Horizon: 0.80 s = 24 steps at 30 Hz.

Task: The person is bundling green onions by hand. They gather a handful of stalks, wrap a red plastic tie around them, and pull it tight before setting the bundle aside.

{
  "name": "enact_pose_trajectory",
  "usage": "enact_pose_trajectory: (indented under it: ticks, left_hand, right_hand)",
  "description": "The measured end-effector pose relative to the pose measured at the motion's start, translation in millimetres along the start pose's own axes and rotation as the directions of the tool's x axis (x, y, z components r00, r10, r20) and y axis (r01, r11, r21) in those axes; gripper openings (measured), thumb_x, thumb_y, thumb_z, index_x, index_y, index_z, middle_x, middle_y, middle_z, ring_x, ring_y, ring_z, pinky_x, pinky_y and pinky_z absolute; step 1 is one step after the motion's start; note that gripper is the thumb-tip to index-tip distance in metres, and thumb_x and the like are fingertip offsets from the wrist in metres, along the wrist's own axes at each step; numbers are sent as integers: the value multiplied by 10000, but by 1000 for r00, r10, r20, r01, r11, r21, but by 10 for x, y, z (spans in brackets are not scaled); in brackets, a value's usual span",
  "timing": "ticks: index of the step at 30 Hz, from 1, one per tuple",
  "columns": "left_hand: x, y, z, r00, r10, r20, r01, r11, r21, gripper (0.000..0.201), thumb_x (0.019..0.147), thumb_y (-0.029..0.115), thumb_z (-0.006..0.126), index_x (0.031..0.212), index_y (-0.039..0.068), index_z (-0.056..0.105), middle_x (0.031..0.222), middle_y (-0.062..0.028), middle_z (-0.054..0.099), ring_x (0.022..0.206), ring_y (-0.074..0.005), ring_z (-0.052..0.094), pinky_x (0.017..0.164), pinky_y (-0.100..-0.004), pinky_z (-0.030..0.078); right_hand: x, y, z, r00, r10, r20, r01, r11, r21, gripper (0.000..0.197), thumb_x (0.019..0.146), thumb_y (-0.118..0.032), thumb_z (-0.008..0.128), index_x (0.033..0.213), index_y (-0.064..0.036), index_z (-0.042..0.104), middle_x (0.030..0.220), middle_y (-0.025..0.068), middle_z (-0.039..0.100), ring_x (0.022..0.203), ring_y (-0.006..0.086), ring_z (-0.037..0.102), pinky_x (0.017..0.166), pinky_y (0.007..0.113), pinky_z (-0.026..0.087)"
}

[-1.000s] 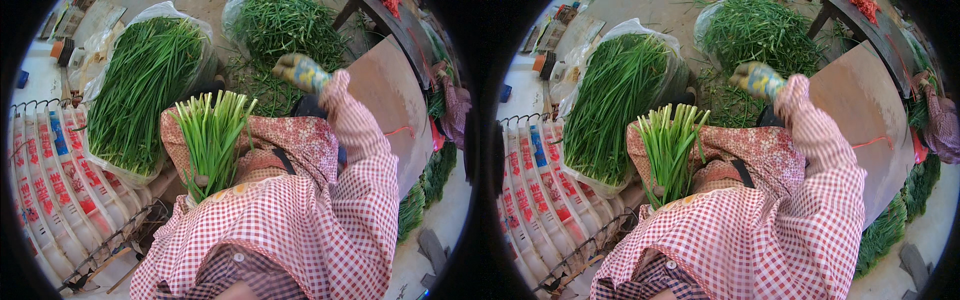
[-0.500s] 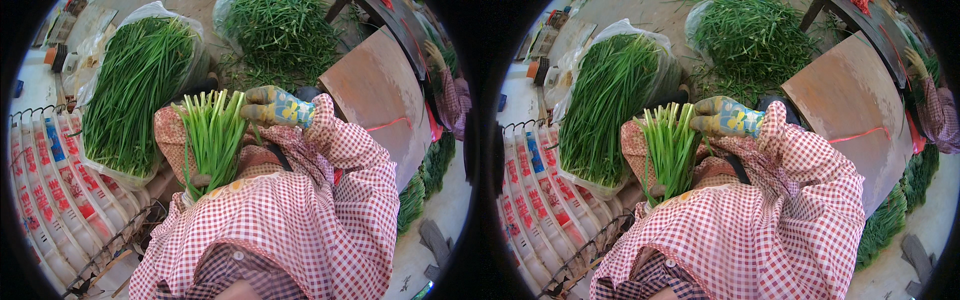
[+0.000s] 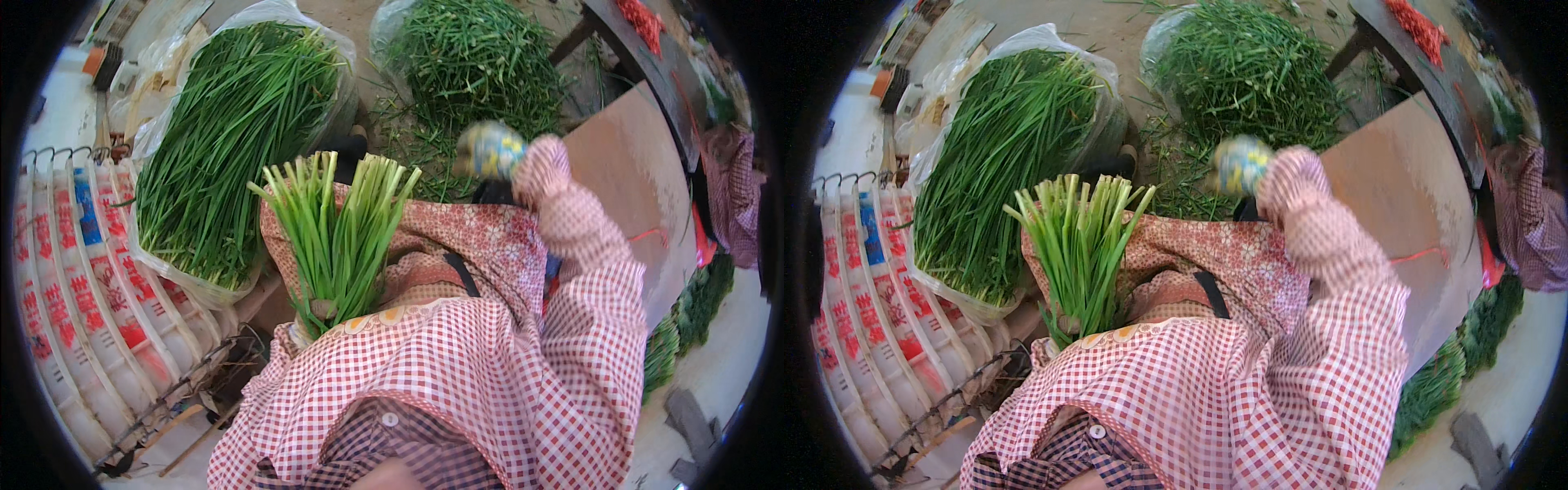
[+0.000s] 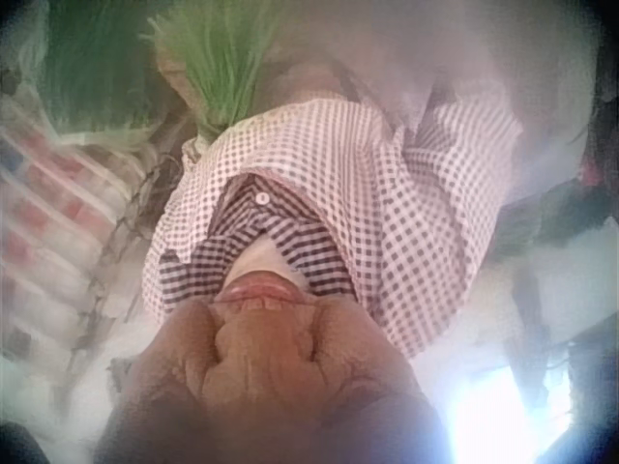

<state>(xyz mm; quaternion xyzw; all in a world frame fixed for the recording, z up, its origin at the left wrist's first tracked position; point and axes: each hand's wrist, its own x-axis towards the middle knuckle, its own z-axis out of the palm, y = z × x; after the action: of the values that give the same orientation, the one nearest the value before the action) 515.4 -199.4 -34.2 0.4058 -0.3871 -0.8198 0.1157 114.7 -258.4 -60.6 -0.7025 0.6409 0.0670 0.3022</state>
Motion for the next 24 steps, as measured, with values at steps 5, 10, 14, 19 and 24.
enact_pose_trajectory:
  ticks: [5, 10, 14, 19, 24]
  left_hand:
    - [126, 214, 160, 999, 6, 42, -4, 999, -38, 874, 702, 147, 832, 1423, 23, 354, 1354, -119, 516, 1229, -229, 502, 1036, -388, 399]
    - [385, 430, 140, 969, 91, 228, -121, 985, 121, 950, 713, 83, 794, 1481, 38, 236, 1423, -123, 442, 1292, -229, 437, 1070, -388, 362]
    - [607, 766, 258, 910, 84, 407, -251, 892, 376, 915, 714, 66, 786, 1458, 38, 254, 1384, -116, 474, 1276, -225, 446, 1059, -383, 372]
    - [725, 852, 574, 844, -48, 535, -307, 774, 554, 722, 713, 64, 786, 1343, 27, 435, 1229, -113, 608, 1151, -204, 554, 999, -364, 437]
    - [815, 988, 721, 792, -37, 610, -182, 938, 294, 1045, 676, 68, 828, 1495, 70, 179, 1427, -103, 425, 1287, -194, 419, 1062, -367, 368]
  right_hand:
    - [-329, -732, 740, 824, -394, -407, 236, -414, 879, 1065, 751, -505, 754, 1530, -153, 119, 1536, 109, 276, 1394, 258, 300, 1146, 443, 245]
    - [-393, -1107, 372, 849, -51, -525, 317, -746, 585, 1129, 682, -301, 842, 1523, -100, 117, 1487, 115, 362, 1339, 275, 396, 1103, 447, 334]
    - [-558, -1006, 175, 833, -10, -552, 402, -676, 618, 1139, 653, -240, 847, 1518, -79, 125, 1470, 133, 381, 1309, 289, 433, 1087, 440, 363]
    - [-793, -987, -26, 817, 81, -571, 507, -573, 644, 1099, 598, -99, 870, 1485, -54, 223, 1274, 156, 568, 1145, 273, 583, 976, 387, 481]
    - [-1030, -976, -22, 820, 186, -541, 555, -483, 677, 641, 745, -62, 777, 1308, -8, 473, 1128, 104, 633, 1058, 200, 615, 919, 341, 507]
